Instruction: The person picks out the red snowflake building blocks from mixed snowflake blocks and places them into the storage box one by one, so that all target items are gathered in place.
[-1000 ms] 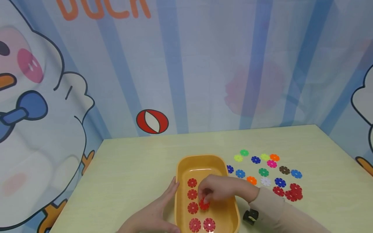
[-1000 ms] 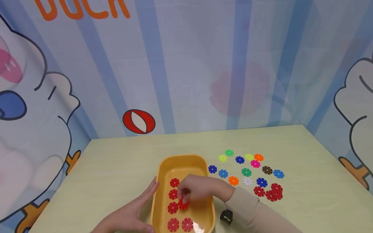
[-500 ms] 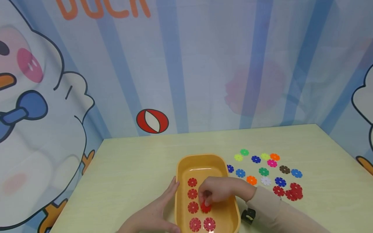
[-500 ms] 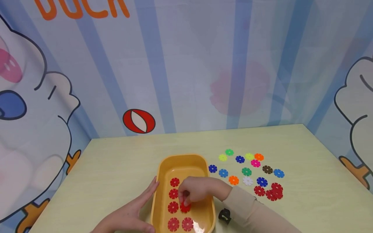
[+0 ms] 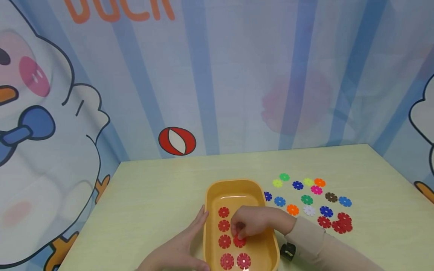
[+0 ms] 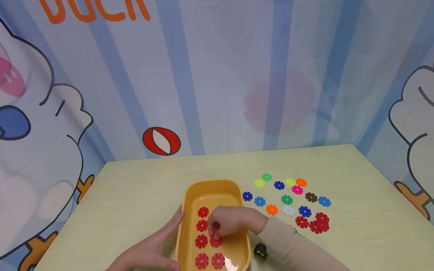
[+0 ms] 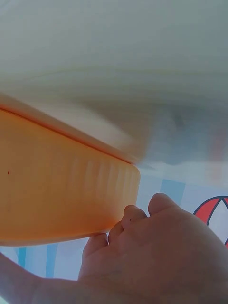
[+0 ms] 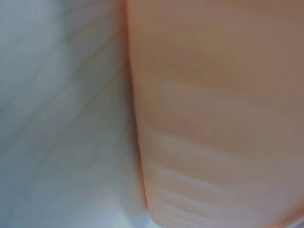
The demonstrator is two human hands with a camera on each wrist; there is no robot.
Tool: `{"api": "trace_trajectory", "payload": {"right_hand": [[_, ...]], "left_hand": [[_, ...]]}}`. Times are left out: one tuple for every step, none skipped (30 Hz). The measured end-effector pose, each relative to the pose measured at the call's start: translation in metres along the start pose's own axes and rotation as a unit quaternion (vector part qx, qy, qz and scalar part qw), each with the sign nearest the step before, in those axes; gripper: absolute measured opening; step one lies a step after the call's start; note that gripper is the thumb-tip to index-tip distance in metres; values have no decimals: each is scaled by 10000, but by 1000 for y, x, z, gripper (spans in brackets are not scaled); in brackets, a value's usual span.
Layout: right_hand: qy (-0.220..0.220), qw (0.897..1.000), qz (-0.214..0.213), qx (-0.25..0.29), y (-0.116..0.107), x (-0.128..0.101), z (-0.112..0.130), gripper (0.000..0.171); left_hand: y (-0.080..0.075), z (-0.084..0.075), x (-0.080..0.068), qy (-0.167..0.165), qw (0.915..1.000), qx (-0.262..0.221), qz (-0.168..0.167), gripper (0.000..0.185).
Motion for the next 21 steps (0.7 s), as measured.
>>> {"api": "trace_trajectory", "payload": {"right_hand": [[3, 10000, -5, -9, 0, 0, 0, 12], [11, 10000, -11, -25, 0, 0, 0, 11], [20, 10000, -15, -30, 0, 0, -1, 11], [26, 10000, -19, -38, 0, 1, -1, 11], [34, 10000, -21, -44, 0, 1, -1, 10], [30, 10000, -21, -55, 0, 1, -1, 10], [30, 10000, -27, -65, 0, 1, -1, 9], [17, 10000, -36, -92, 0, 1, -1, 9], [-9, 9999, -52, -111, 0, 1, -1, 9], [-53, 9998, -80, -152, -1, 1, -1, 8], [-118, 9997, -119, -189, -2, 1, 0, 8], [-202, 9994, -167, -230, -3, 1, 0, 8], [-283, 9990, -226, -248, -5, 0, 1, 9], [-397, 9984, -299, -258, -7, -1, 2, 9], [-498, 9978, -375, -243, -10, -2, 3, 9], [-606, 9969, -453, -213, -12, -4, 4, 9], [-719, 9959, -525, -163, -15, -6, 4, 8], [-803, 9950, -593, -95, -19, -9, 5, 8], [-875, 9940, -662, -17, -22, -12, 6, 8], [-994, 9923, -739, 32, -26, -16, 7, 8], [-1057, 9911, -806, 81, -30, -20, 7, 8]], "left_hand": [[0, 0, 0, -38, 10000, -63, -7, 114], [1, 1, 0, -65, 9999, -103, -12, 114], [1, 2, 0, -122, 9997, -191, -14, 114], [1, 2, -1, -172, 9995, -280, -12, 114], [2, 3, 0, -211, 9992, -348, -4, 114], [2, 4, -1, -243, 9989, -410, 2, 114], [2, 4, -1, -234, 9989, -407, 13, 115], [2, 4, 0, -241, 9988, -423, 22, 115], [1, 4, -1, -244, 9988, -429, 22, 115], [1, 4, 0, -205, 9991, -382, 26, 115], [1, 4, 0, -191, 9992, -350, 27, 114], [1, 4, 0, -178, 9993, -330, 28, 114], [1, 4, 0, -179, 9993, -324, 25, 114], [2, 5, 0, -241, 9989, -403, 21, 113], [2, 5, -1, -267, 9988, -414, 10, 113], [2, 5, -1, -284, 9987, -420, 3, 112], [2, 6, -1, -304, 9986, -433, -4, 112], [3, 6, -2, -333, 9984, -465, -15, 111], [2, 6, -2, -326, 9984, -455, -29, 111], [2, 6, -2, -343, 9983, -475, -37, 111], [2, 5, -2, -318, 9985, -440, -47, 111]]}}
Point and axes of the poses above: each hand's wrist, its own x-axis towards the middle knuckle, its own y-axis out of the palm, z = x × y, the point moved 9 cm from there along x, towards the middle knuckle
